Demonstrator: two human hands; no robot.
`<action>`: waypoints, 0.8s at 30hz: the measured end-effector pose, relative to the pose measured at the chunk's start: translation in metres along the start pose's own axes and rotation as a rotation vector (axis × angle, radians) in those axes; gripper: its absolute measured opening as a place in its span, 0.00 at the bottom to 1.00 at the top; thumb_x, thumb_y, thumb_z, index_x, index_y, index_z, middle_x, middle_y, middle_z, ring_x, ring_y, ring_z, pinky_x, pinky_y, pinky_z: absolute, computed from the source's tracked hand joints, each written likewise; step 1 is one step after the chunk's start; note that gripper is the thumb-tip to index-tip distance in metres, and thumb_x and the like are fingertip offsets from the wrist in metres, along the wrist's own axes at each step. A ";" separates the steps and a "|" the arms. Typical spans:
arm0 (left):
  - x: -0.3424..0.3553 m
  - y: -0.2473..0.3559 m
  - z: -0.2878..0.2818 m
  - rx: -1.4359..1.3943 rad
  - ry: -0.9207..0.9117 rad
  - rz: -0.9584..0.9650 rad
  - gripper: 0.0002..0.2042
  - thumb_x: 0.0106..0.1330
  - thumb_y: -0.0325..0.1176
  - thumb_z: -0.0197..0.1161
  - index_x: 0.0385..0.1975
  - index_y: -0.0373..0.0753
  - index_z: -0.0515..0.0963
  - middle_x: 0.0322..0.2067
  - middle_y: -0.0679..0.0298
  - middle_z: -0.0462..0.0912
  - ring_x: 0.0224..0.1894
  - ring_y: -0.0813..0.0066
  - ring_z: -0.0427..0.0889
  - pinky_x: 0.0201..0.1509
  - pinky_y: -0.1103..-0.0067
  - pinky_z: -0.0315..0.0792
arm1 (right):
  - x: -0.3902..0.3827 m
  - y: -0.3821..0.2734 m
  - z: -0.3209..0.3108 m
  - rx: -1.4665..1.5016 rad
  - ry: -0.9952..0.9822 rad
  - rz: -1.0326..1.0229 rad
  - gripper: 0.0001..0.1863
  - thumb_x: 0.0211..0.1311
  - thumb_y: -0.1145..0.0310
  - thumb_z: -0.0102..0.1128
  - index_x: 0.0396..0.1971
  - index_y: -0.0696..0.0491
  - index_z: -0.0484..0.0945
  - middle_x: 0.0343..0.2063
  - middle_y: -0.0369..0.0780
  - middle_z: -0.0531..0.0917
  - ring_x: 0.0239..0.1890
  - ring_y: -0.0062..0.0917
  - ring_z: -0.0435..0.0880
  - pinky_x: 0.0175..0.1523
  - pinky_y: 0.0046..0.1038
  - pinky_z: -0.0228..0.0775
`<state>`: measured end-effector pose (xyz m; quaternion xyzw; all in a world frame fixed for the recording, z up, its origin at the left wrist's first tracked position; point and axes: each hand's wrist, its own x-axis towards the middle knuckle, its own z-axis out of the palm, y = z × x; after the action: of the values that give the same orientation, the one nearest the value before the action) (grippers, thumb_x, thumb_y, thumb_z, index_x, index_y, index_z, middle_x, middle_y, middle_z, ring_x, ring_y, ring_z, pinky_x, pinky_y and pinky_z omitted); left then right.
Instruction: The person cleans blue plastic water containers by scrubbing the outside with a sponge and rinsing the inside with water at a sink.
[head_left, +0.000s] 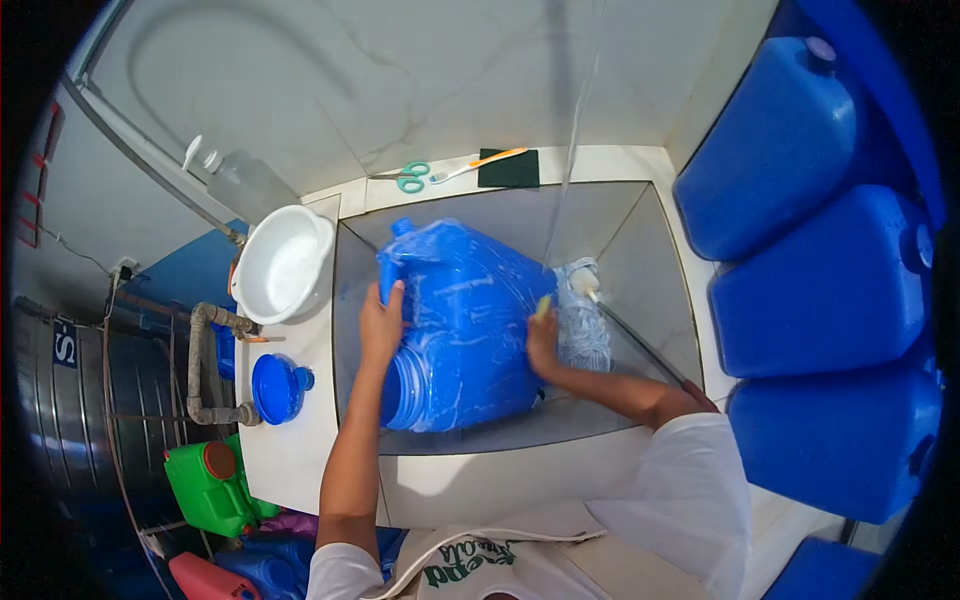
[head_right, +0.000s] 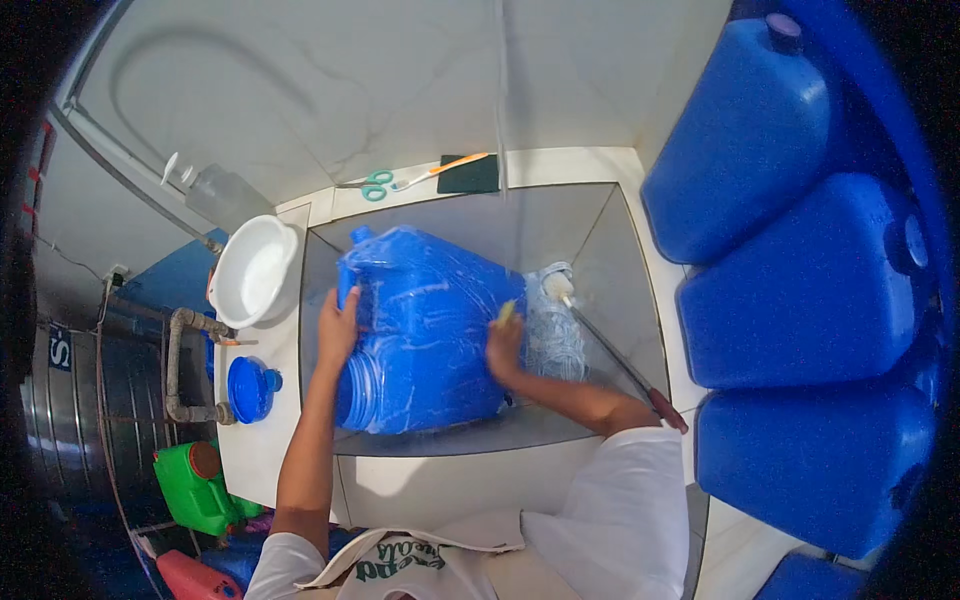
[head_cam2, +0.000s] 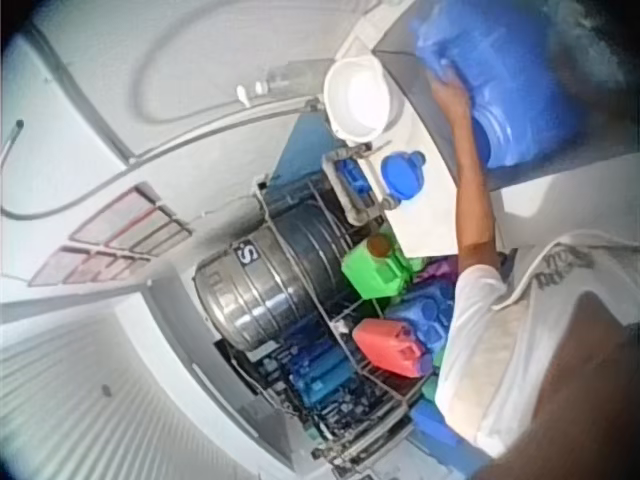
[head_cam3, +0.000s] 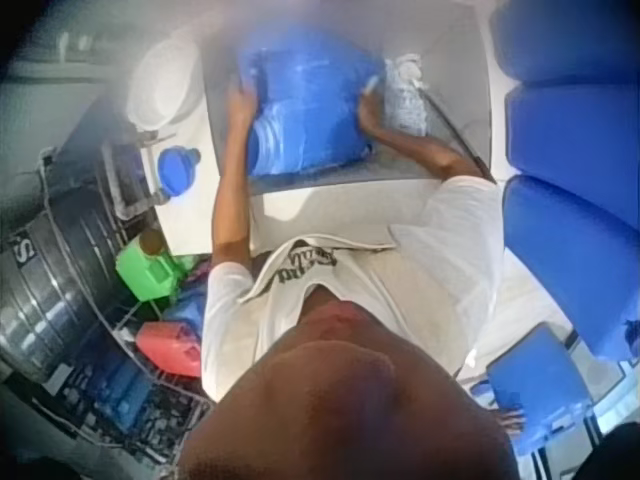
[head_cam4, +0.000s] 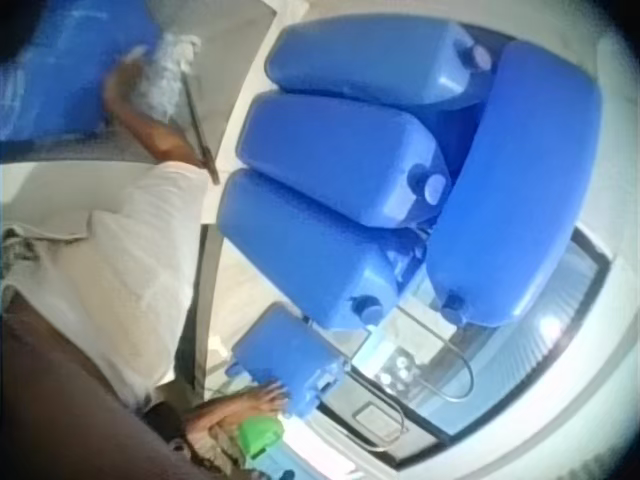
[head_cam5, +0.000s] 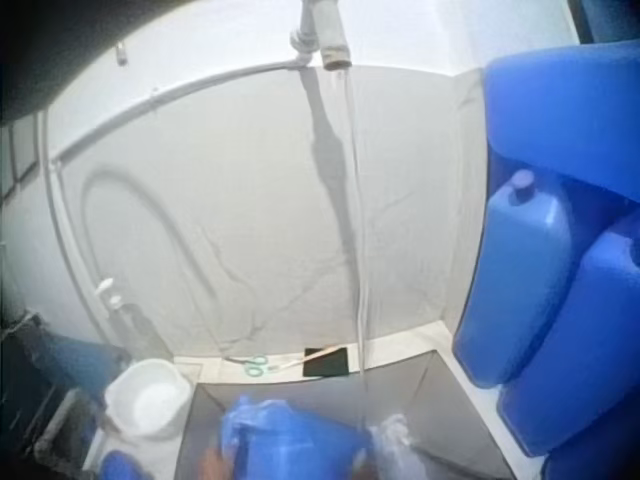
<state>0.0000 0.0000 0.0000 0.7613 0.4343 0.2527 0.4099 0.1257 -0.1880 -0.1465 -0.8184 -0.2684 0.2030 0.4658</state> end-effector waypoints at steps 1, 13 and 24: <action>0.005 0.000 -0.007 0.009 0.008 -0.064 0.17 0.63 0.44 0.54 0.38 0.34 0.72 0.21 0.57 0.76 0.17 0.69 0.77 0.21 0.74 0.72 | -0.003 -0.010 0.001 0.014 0.006 0.008 0.30 0.64 0.64 0.45 0.61 0.63 0.50 0.61 0.54 0.51 0.66 0.48 0.46 0.68 0.41 0.40; -0.007 -0.004 0.010 0.104 0.083 -0.145 0.18 0.64 0.45 0.52 0.34 0.32 0.71 0.21 0.51 0.76 0.25 0.55 0.78 0.31 0.65 0.70 | 0.070 0.046 -0.012 -0.076 0.091 0.129 0.26 0.64 0.58 0.40 0.50 0.67 0.62 0.43 0.56 0.69 0.49 0.48 0.65 0.52 0.44 0.56; -0.021 0.048 0.034 0.314 0.014 0.204 0.22 0.63 0.42 0.52 0.49 0.31 0.67 0.47 0.42 0.70 0.52 0.47 0.67 0.53 0.61 0.62 | 0.064 -0.193 -0.050 -0.724 -0.789 -0.718 0.16 0.54 0.66 0.47 0.36 0.64 0.76 0.43 0.54 0.76 0.48 0.45 0.73 0.58 0.40 0.60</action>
<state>0.0363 -0.0460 0.0216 0.8542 0.3916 0.2276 0.2553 0.1558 -0.0987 0.0409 -0.6469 -0.7281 0.2169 0.0654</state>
